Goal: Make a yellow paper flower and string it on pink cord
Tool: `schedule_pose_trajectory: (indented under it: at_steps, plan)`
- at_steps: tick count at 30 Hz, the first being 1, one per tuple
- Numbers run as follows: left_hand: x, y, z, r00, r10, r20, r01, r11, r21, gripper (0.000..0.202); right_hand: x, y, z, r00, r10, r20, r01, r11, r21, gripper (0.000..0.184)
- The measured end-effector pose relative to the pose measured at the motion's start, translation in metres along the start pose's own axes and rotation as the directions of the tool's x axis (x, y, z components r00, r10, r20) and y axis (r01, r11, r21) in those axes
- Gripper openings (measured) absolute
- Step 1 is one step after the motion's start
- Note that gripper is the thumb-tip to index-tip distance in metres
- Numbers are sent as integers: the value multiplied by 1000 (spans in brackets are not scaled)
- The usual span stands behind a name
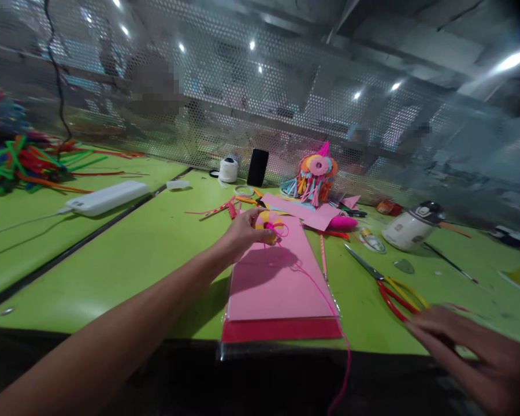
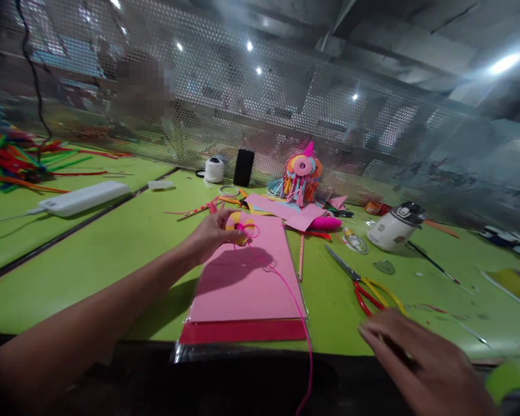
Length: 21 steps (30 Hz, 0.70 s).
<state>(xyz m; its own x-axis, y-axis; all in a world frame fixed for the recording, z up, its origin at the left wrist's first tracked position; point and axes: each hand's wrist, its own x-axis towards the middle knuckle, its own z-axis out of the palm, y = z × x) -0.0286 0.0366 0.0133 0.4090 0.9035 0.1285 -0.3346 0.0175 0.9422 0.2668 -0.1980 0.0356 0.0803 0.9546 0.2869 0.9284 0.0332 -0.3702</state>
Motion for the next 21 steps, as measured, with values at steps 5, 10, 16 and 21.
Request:
schedule_pose_trajectory:
  at_steps: [5, 10, 16, 21]
  plan:
    - [-4, -4, 5, 995, 7, 95, -10, 999, 34, 52, 94, -80, 30, 867, -484, -120, 494, 865, 84, 25]
    - [-3, -3, 4, 992, -5, 126, 6, 1000, -5, 53, 152, -107, 78, 737, -669, -94, 676, 732, 86, 23]
    - [-1, -3, -1, 995, -1, 102, -4, 998, 57, 53, 169, -109, 79, 841, -540, -45, 495, 732, 467, 8]
    - [1, -11, 0, 989, 50, 138, -70, 988, 141, 48, 180, -127, 67, 878, -429, 212, 227, 764, 604, 11]
